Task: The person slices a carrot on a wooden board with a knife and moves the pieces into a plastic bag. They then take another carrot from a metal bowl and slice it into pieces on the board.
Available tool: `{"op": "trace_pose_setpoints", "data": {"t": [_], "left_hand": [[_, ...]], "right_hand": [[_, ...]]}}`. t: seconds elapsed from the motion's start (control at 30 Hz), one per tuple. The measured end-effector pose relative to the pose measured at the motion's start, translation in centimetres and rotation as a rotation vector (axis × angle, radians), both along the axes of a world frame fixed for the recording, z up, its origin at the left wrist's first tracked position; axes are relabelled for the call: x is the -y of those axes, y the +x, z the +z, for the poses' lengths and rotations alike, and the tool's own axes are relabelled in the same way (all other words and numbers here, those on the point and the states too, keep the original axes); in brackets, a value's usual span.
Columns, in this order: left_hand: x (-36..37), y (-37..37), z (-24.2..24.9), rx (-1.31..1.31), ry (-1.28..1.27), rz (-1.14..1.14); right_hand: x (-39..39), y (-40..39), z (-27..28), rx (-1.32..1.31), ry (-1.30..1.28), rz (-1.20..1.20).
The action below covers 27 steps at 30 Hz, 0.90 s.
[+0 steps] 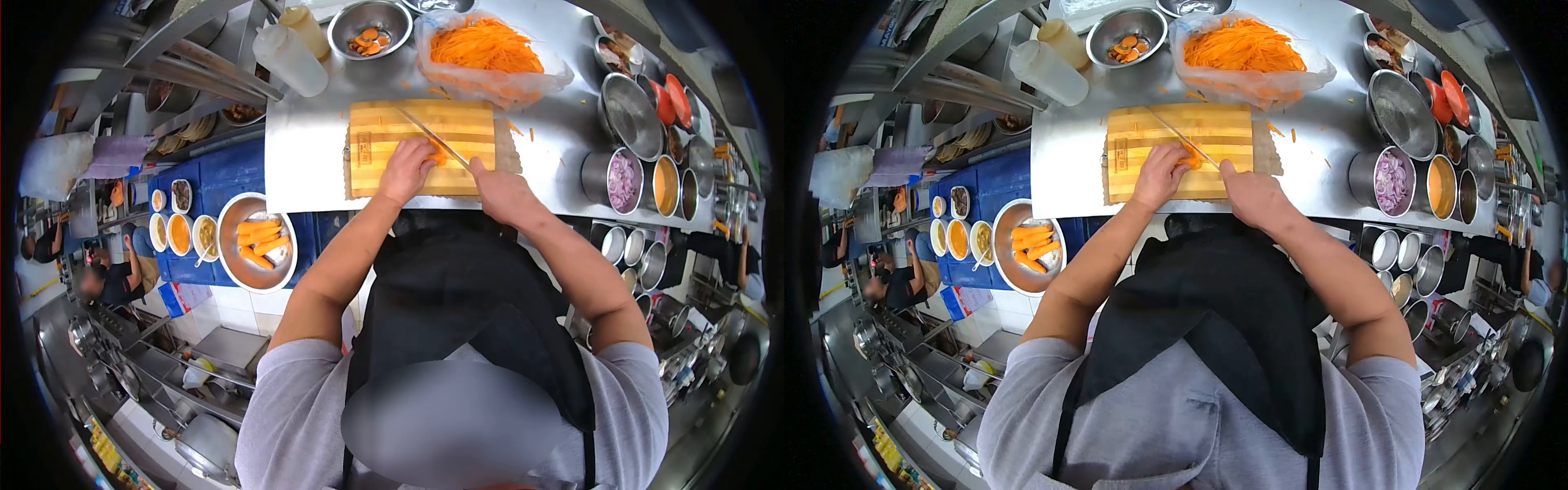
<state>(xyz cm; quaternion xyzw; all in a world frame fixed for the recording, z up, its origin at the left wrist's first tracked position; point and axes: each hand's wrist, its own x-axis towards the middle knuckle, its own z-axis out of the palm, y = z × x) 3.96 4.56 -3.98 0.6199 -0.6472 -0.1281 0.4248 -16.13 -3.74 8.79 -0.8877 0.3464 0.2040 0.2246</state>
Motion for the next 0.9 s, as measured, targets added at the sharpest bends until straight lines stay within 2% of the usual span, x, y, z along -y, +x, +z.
{"op": "trace_pose_setpoints", "data": {"t": [0.13,0.2,0.27,0.43,0.57,0.77,0.87,0.9], "left_hand": [[0.3,0.1,0.2,0.001,0.021,0.015],[0.1,0.0,0.5,-0.006,-0.026,-0.010],[0.3,0.0,0.3,-0.008,-0.031,-0.001],[0.2,0.0,-0.2,0.004,0.013,0.013],[0.0,-0.1,0.0,-0.006,0.012,0.006],[0.1,0.0,0.2,0.008,0.011,0.012],[0.1,0.0,0.1,-0.001,-0.011,0.016],[0.1,0.1,0.1,0.004,-0.028,0.000]], "right_hand": [[-0.9,-0.1,1.2,-0.038,0.015,-0.002],[-1.3,-0.8,-3.6,-0.001,-0.019,-0.001],[-0.7,-0.6,-4.5,0.039,-0.052,-0.001],[-0.8,-0.1,1.6,-0.035,0.025,-0.009],[-1.6,-1.0,-4.9,0.014,-0.037,-0.017],[-0.8,0.5,2.8,-0.104,0.048,-0.024],[-1.6,-0.6,-3.6,-0.012,-0.007,-0.018],[-1.7,0.0,-3.4,-0.007,-0.021,-0.023]]}}
